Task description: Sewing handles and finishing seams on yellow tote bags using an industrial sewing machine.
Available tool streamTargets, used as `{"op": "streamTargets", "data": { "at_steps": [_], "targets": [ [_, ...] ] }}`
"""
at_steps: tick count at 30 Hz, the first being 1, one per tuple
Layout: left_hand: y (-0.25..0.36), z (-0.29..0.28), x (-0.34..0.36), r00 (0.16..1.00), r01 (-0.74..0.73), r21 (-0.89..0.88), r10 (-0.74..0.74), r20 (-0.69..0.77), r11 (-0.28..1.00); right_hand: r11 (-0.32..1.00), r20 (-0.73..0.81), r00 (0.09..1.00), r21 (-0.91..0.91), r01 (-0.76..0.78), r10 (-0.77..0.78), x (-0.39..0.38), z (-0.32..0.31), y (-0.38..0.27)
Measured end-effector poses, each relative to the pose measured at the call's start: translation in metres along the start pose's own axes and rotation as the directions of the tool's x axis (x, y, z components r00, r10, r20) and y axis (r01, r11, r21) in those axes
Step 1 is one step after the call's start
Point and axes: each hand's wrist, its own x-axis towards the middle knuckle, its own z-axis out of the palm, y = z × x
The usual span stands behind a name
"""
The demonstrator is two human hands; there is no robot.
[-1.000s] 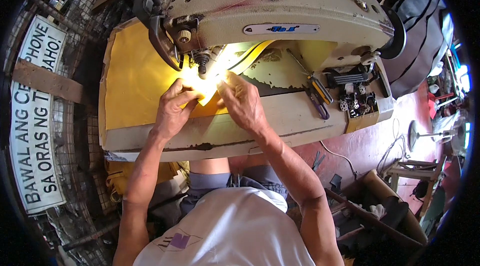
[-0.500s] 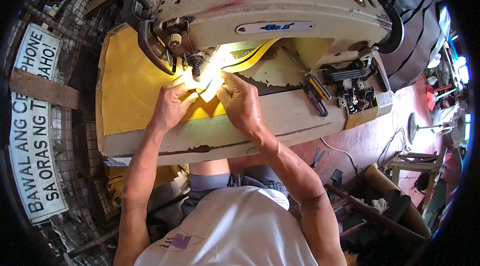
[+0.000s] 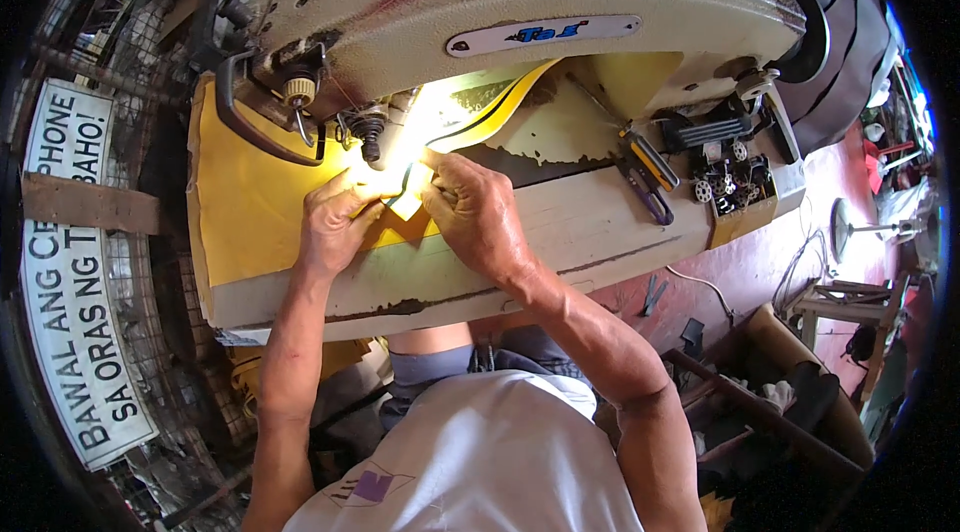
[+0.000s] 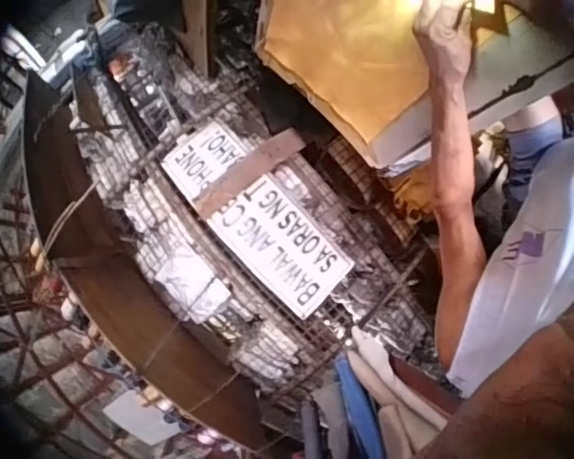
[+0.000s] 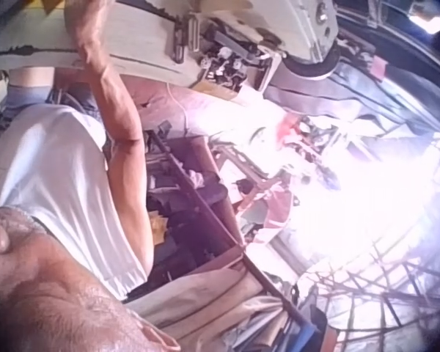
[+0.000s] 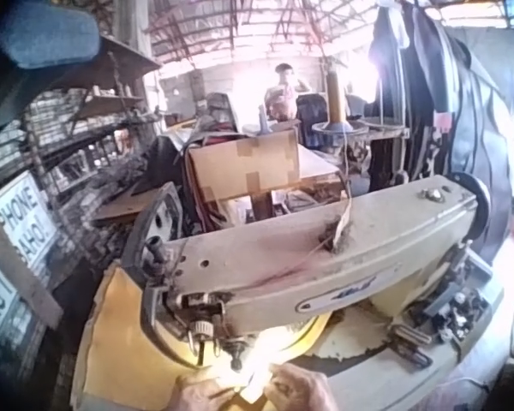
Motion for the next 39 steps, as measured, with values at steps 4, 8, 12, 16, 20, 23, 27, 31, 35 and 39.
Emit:
{"op": "streamTargets", "data": {
  "at_steps": [4,8,12,16,20,23,27,31,35,39],
  "targets": [
    [0.0,0.002,-0.001,0.992,-0.116,0.08,0.12,-0.042,0.99,0.997,-0.037,0.998,0.06,-0.053,0.056,0.0,0.002,0.003],
    [0.001,0.002,-0.001,0.99,-0.037,0.105,0.05,-0.13,0.994,0.982,-0.036,0.999,0.188,0.035,-0.029,-0.002,0.005,0.003],
    [0.004,0.008,-0.001,0.981,-0.018,0.08,0.033,-0.19,0.997,0.996,0.124,0.992,0.087,-0.009,-0.002,-0.004,0.002,0.001],
    [0.006,0.014,-0.001,0.986,0.006,0.121,0.014,-0.163,0.993,1.0,0.069,0.998,-0.03,0.004,-0.002,-0.002,0.0,-0.002],
    [0.005,0.012,-0.002,0.98,0.101,-0.001,-0.099,-0.171,0.995,0.996,0.017,0.996,0.012,0.089,-0.089,-0.001,0.001,-0.002],
    [0.005,0.008,-0.001,0.973,0.184,-0.165,-0.204,-0.112,0.969,0.991,0.038,0.991,-0.045,0.126,-0.125,-0.002,0.001,-0.002],
    [0.007,0.005,0.0,0.979,0.156,-0.239,-0.181,-0.089,0.958,0.977,0.013,0.981,-0.085,0.195,-0.195,-0.001,0.001,-0.001],
    [0.009,0.003,-0.001,0.987,0.036,-0.19,-0.065,-0.15,0.981,0.955,-0.002,0.961,-0.113,0.276,-0.278,0.0,0.001,-0.001],
    [0.009,0.002,-0.004,0.988,0.006,-0.104,-0.022,-0.151,0.995,0.926,-0.001,0.937,-0.151,0.345,-0.349,-0.005,0.002,-0.002],
    [0.007,0.002,-0.006,0.984,-0.045,-0.09,0.028,-0.179,0.995,0.959,-0.02,0.965,-0.124,0.255,-0.26,-0.01,0.003,-0.001]
  ]
}}
